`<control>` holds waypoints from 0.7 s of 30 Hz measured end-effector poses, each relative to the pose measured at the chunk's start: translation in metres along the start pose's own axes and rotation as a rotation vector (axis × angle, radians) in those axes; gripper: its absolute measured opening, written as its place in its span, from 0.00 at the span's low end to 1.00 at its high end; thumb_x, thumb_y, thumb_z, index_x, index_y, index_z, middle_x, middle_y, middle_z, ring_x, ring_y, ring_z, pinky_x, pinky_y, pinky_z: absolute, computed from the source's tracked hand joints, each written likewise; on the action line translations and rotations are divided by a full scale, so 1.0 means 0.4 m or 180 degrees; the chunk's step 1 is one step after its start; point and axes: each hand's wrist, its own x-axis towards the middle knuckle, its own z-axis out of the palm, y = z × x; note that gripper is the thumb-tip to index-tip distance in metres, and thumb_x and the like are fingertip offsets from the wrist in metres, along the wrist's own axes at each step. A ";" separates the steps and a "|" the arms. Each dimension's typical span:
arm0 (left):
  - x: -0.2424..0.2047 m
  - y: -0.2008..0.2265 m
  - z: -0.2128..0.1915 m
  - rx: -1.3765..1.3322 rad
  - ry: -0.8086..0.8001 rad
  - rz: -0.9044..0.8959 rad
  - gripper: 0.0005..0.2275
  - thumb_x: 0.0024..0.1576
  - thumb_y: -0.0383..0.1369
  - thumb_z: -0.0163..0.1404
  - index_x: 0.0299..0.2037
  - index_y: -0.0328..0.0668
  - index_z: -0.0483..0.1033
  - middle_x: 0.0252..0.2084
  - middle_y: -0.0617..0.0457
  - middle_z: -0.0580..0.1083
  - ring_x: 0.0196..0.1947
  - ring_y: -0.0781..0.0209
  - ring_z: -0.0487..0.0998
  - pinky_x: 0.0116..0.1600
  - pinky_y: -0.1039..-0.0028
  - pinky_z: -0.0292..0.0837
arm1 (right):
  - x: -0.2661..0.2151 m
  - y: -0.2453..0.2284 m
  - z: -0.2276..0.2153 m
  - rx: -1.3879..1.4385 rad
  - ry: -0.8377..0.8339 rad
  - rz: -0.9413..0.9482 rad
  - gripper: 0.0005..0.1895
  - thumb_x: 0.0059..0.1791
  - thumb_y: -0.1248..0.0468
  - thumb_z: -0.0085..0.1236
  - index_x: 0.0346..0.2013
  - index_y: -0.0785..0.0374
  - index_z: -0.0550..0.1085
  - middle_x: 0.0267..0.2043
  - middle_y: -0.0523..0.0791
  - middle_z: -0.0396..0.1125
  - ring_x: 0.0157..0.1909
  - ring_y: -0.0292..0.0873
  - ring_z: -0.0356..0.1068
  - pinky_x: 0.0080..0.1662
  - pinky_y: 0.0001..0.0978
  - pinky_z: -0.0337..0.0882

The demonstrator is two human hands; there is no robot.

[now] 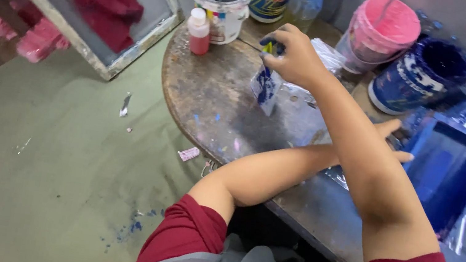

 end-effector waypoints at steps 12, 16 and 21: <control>-0.057 -0.101 -0.195 0.0054 0.0113 -0.0041 0.26 0.42 0.42 0.58 0.52 0.41 0.73 0.47 0.46 0.79 0.38 0.50 0.84 0.45 0.61 0.80 | -0.099 0.084 -0.091 0.0084 0.0625 0.0489 0.13 0.48 0.56 0.63 0.43 0.57 0.82 0.45 0.45 0.73 0.48 0.45 0.71 0.49 0.39 0.68; -0.036 -0.018 -0.026 0.0077 0.0199 -0.0053 0.25 0.42 0.40 0.58 0.51 0.41 0.73 0.44 0.46 0.79 0.37 0.50 0.84 0.43 0.60 0.80 | -0.103 0.085 -0.091 -0.0198 0.0682 0.0503 0.15 0.47 0.58 0.64 0.44 0.63 0.81 0.44 0.49 0.69 0.48 0.49 0.67 0.49 0.42 0.67; 0.004 -0.054 -0.008 0.0089 0.0392 -0.0093 0.23 0.42 0.38 0.59 0.49 0.40 0.74 0.41 0.45 0.80 0.36 0.50 0.84 0.42 0.60 0.80 | -0.102 -0.006 -0.098 0.1270 0.0507 0.1339 0.08 0.51 0.59 0.62 0.41 0.57 0.82 0.40 0.39 0.76 0.39 0.32 0.70 0.43 0.28 0.71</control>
